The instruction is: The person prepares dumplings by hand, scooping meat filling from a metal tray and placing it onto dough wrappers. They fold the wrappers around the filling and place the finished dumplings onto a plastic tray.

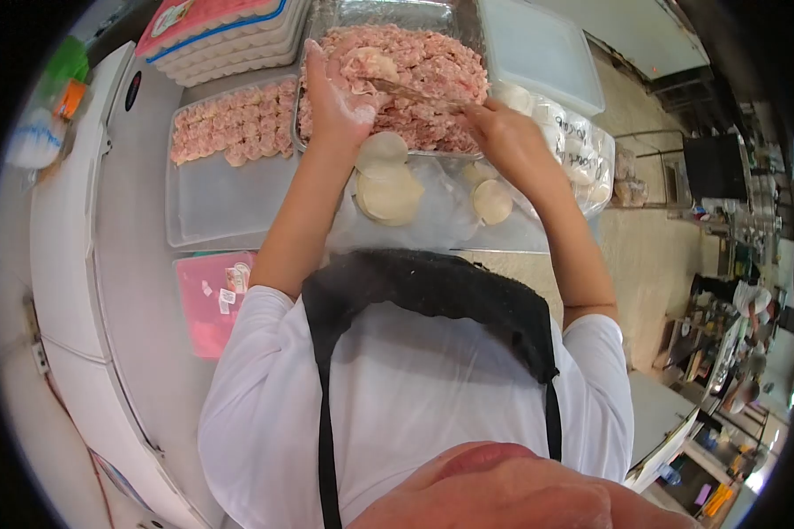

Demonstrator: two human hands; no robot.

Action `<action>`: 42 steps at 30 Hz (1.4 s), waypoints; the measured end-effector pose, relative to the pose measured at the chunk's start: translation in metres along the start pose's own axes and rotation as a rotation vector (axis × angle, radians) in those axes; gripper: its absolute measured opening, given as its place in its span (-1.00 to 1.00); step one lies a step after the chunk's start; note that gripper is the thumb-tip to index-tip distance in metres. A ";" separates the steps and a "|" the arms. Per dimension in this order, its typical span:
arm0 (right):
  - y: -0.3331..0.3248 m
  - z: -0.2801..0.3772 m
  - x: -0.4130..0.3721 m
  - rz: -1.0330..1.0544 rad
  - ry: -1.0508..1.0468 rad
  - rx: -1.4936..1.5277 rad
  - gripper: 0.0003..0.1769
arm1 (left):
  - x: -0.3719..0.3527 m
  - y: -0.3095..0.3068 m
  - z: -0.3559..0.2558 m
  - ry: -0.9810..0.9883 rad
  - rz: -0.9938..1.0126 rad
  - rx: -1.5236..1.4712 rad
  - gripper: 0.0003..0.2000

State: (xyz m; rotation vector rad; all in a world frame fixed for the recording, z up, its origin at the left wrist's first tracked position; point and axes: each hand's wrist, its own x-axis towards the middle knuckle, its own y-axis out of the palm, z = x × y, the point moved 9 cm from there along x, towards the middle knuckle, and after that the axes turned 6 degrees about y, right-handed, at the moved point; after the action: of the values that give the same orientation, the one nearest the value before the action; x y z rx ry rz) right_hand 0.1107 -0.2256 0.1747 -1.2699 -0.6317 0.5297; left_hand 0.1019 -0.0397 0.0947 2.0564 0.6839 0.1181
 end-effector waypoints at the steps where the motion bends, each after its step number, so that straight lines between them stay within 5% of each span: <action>1: -0.010 -0.002 0.000 0.050 0.019 -0.081 -0.80 | 0.002 -0.002 -0.001 0.022 0.003 0.001 -0.30; 4: -0.023 0.007 -0.005 -0.129 -0.094 0.104 -0.79 | -0.003 0.002 0.005 0.008 -0.048 0.044 -0.31; 8: 0.001 -0.023 0.000 -0.116 -0.232 0.192 -0.71 | -0.004 -0.004 0.017 -0.023 -0.113 -0.160 -0.37; 9: -0.003 -0.038 0.001 -0.097 -0.167 0.357 -0.68 | -0.007 0.006 0.015 -0.001 0.023 -0.096 -0.41; 11: -0.011 -0.067 0.001 -0.050 -0.027 0.686 -0.62 | -0.021 0.026 0.011 0.037 0.293 0.041 -0.46; 14: 0.007 -0.079 -0.007 0.337 0.163 0.840 -0.55 | -0.043 0.038 -0.006 0.342 0.481 0.803 -0.35; 17: 0.000 -0.071 -0.022 0.540 0.141 0.807 -0.58 | -0.067 0.072 -0.020 0.647 0.634 1.297 -0.38; 20: -0.007 -0.060 -0.024 0.236 -0.166 0.751 -0.61 | -0.064 0.067 -0.008 0.534 0.760 1.381 -0.49; 22: 0.006 -0.053 -0.025 0.298 -0.158 0.718 -0.60 | -0.071 0.077 -0.005 0.514 0.809 1.368 -0.53; 26: 0.040 -0.080 -0.006 0.230 -0.241 0.572 -0.63 | -0.061 0.056 0.007 0.803 0.780 1.646 -0.56; 29: 0.023 -0.092 0.003 0.076 -0.163 0.176 -0.70 | -0.012 0.005 0.034 0.283 0.622 1.501 -0.46; 32: 0.004 -0.066 -0.018 -0.132 -0.185 0.289 -0.72 | -0.019 0.002 0.031 0.051 0.360 1.443 -0.39; 35: 0.063 -0.089 -0.002 0.074 -0.076 0.153 -0.70 | -0.004 0.003 0.039 0.286 0.557 1.537 -0.45; 38: 0.059 -0.124 0.001 0.191 -0.003 0.214 -0.65 | -0.019 -0.012 0.029 0.092 0.319 1.477 -0.39; 41: 0.024 -0.132 -0.011 0.166 0.026 0.518 -0.60 | -0.047 0.043 0.004 0.600 0.645 1.513 -0.36; 42: 0.015 -0.124 -0.017 0.195 0.012 0.608 -0.61 | -0.050 0.050 0.005 0.568 0.698 1.479 -0.37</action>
State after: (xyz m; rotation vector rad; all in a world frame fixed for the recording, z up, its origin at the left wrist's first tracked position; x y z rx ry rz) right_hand 0.1841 -0.3201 0.1366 -0.7580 -0.2976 0.8029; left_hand 0.0831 -0.0893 0.1418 3.7083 0.2873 0.8152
